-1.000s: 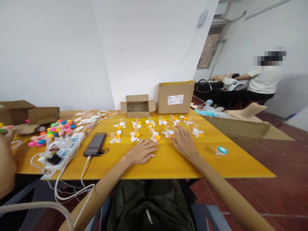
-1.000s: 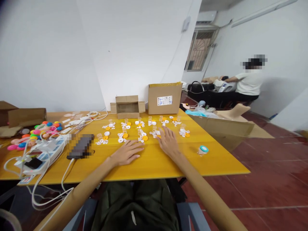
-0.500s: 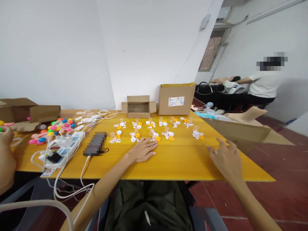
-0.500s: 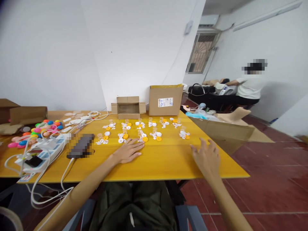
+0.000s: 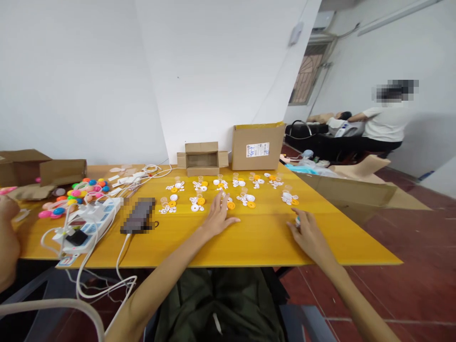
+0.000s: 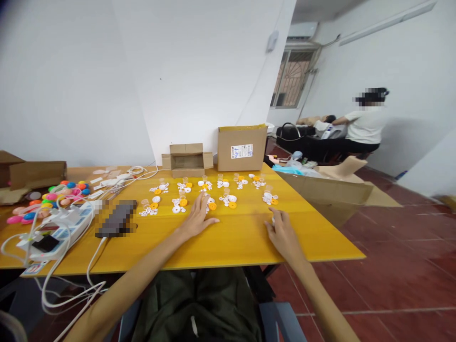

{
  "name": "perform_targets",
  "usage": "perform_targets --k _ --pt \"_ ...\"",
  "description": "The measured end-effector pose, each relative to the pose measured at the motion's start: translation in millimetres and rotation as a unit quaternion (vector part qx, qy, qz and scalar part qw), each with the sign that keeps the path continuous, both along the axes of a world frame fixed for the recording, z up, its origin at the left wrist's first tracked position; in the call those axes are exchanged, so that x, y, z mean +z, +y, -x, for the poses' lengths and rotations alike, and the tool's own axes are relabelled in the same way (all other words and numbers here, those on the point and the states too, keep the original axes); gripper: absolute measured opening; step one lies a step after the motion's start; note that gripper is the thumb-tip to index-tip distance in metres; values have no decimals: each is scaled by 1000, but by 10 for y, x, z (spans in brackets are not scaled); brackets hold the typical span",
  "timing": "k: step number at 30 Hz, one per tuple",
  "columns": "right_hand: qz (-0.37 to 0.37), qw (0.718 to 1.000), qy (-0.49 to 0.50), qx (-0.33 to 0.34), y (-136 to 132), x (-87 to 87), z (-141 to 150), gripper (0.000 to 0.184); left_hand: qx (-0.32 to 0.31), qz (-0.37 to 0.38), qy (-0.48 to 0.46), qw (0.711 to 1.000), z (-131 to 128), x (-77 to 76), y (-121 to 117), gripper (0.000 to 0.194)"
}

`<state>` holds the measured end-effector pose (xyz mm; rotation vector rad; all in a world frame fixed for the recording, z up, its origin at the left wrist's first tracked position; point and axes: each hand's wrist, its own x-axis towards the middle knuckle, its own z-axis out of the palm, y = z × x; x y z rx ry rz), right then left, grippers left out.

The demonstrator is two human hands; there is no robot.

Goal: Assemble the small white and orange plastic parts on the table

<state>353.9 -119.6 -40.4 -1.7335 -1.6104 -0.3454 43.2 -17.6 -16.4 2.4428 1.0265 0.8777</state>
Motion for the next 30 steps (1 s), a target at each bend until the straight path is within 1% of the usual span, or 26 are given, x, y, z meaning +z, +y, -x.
perform_targets --k 2,5,9,11,14,17,23,26,30 --pt "8 999 -2 31 29 -29 76 38 27 15 -4 1000 -86 -5 95 93" --pt "25 997 -4 78 97 -49 218 39 65 25 -7 998 -176 -7 236 92" --pt "13 994 -3 111 260 -34 418 49 94 12 -12 995 -224 -28 378 91" --pt "20 994 4 112 366 -9 504 57 87 6 -3 996 -220 -37 423 86" --pt "56 993 14 99 535 43 605 67 70 6 8 997 -199 -33 466 77" --pt "83 993 19 86 699 91 673 73 67 8 13 998 -184 -11 496 71" --pt "110 991 14 71 931 147 729 74 60 6 22 998 -170 33 531 59" --pt "119 991 9 64 983 170 739 70 53 1 25 998 -161 54 531 51" --pt "128 990 1 52 1010 207 747 66 49 -1 33 998 -149 67 535 45"
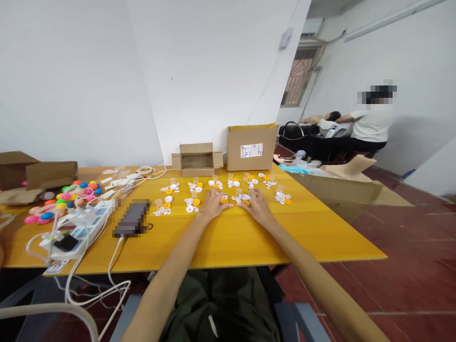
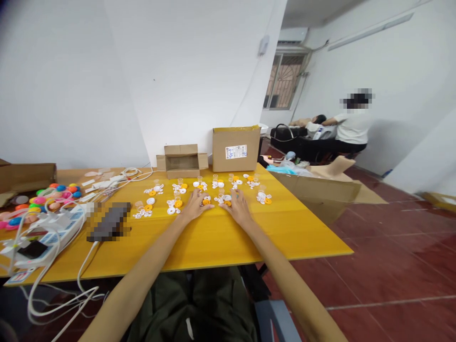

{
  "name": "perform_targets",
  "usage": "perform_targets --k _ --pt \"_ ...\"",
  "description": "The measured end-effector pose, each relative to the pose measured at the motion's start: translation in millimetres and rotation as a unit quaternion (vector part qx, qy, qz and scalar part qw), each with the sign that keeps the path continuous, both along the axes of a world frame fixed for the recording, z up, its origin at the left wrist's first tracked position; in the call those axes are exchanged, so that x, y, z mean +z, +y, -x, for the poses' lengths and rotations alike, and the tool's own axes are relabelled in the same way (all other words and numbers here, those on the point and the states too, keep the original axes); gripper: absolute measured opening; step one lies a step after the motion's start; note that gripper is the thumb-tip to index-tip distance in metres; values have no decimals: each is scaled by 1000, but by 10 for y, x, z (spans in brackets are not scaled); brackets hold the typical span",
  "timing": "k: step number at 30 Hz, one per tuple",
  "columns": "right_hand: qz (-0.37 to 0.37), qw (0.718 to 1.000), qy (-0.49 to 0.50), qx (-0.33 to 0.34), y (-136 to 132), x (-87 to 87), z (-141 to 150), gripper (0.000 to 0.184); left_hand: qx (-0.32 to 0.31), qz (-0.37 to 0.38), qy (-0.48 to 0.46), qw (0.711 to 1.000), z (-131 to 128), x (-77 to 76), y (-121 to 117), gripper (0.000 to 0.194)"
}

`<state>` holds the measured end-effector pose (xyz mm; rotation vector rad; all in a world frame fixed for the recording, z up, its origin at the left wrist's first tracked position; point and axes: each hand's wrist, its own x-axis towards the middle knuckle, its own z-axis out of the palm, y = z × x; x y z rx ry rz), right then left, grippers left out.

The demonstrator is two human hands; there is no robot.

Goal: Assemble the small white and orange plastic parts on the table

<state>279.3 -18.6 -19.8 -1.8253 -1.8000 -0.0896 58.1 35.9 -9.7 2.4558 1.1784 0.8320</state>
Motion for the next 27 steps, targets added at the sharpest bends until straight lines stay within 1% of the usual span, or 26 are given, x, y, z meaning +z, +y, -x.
perform_targets --k 5,9,13,17,20,22,24,27 --pt "11 1000 -4 -10 43 60 2 57 -5 -8 -5 1000 5 -13 29 41" --pt "11 1000 -6 -12 102 96 2 49 2 -6 -10 1000 6 -27 54 42" --pt "10 999 -9 -31 129 108 7 44 -5 -15 -13 1000 12 -44 68 42" --pt "1 999 -11 -36 91 132 29 40 -10 -27 -7 1000 9 -36 57 35" --pt "0 999 -19 -40 16 198 76 35 -13 -33 11 999 3 -23 41 28" --pt "1 999 -37 -32 -54 268 127 29 -13 -38 15 999 1 -22 35 26" --pt "8 998 -67 -9 -128 345 195 26 -15 -42 11 999 3 -26 37 26" --pt "43 991 -123 37 -222 449 314 34 -16 -43 -1 999 6 -39 47 28"
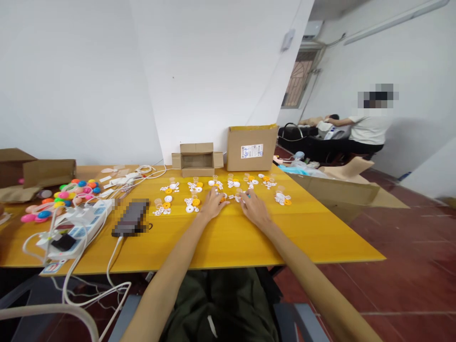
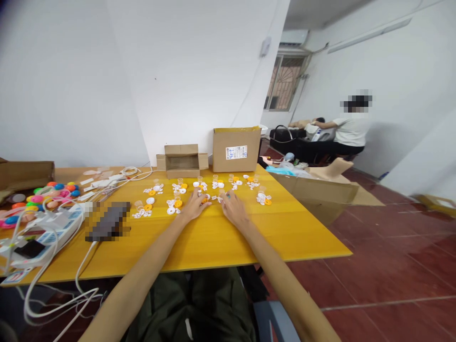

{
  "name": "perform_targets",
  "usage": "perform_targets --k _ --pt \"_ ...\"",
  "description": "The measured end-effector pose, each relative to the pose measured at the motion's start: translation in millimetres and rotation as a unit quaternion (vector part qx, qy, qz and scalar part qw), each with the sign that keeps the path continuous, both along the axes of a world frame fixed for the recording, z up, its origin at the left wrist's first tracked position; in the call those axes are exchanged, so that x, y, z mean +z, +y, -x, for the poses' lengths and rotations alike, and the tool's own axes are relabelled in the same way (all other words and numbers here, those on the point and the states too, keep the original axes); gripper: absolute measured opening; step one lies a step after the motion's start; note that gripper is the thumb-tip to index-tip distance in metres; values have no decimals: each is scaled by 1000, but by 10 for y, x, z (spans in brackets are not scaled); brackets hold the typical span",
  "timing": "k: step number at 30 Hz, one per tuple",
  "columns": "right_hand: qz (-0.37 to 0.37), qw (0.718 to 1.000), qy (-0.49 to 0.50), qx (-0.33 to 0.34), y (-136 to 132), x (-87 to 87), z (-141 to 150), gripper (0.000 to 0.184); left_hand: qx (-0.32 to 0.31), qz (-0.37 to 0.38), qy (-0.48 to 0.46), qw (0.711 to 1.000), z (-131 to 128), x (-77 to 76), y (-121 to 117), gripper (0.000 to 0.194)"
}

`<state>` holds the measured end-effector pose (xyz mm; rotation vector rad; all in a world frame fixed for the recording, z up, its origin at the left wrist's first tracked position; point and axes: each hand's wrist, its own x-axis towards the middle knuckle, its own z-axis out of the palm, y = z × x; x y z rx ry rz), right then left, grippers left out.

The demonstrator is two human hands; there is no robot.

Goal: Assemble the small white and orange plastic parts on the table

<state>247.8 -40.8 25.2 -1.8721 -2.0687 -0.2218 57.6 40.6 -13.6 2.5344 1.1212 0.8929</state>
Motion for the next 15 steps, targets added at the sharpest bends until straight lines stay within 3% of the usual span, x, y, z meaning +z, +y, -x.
perform_targets --k 7,15 --pt "87 993 -76 37 -58 150 194 51 4 15 -18 1000 -7 -26 8 32" --pt "115 991 -75 -5 -48 215 273 47 -1 23 -26 999 18 18 -33 37"
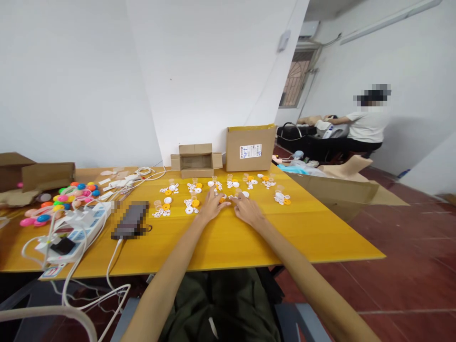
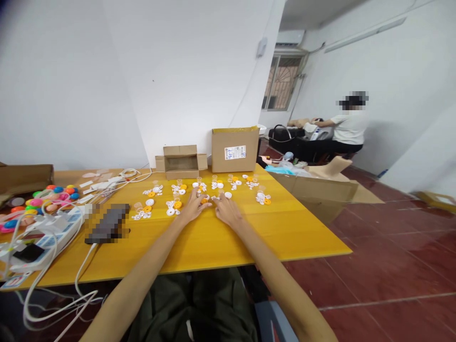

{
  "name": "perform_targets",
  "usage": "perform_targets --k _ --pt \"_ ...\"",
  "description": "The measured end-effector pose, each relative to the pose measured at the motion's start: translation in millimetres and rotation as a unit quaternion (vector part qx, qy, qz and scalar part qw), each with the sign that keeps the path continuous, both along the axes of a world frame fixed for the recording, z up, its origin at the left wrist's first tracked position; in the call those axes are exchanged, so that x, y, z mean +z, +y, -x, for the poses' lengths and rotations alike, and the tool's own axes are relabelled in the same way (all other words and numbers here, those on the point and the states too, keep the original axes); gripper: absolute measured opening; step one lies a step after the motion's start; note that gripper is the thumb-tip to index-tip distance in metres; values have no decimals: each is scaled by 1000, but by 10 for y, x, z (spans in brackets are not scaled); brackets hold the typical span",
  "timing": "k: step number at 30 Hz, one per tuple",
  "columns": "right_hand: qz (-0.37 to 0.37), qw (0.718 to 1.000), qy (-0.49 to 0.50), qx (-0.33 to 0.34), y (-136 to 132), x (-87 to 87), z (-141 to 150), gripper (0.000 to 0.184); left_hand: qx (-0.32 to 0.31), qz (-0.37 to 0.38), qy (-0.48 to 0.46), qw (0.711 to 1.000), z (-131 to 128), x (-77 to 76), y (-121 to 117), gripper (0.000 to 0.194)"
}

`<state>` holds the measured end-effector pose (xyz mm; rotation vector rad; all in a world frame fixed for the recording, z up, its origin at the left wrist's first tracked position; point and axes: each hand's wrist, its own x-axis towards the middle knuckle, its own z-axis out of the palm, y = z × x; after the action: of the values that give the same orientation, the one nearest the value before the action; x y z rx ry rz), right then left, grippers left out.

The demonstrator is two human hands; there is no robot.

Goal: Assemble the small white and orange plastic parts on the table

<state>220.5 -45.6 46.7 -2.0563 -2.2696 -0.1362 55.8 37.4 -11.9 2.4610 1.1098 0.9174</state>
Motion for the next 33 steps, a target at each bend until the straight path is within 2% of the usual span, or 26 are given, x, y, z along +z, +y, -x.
perform_targets --k 6,11,18,24,28,33 --pt "-1 1000 8 -29 1 -5 48 47 -5 -33 4 999 51 23 -98 39" --pt "4 1000 0 -6 20 -20 18 49 -39 -21 -14 999 164 -1 -161 45" --pt "3 1000 -2 -18 46 -51 24 49 -52 17 -62 997 211 -84 -76 44" --pt "-25 999 2 -30 58 -128 28 41 -44 28 -67 996 207 -79 -47 50" --pt "-82 996 33 21 83 -252 -26 37 -43 40 -74 996 200 -70 -59 53" --pt "-169 974 105 108 124 -482 -83 33 -25 48 -103 993 260 -69 -56 55"
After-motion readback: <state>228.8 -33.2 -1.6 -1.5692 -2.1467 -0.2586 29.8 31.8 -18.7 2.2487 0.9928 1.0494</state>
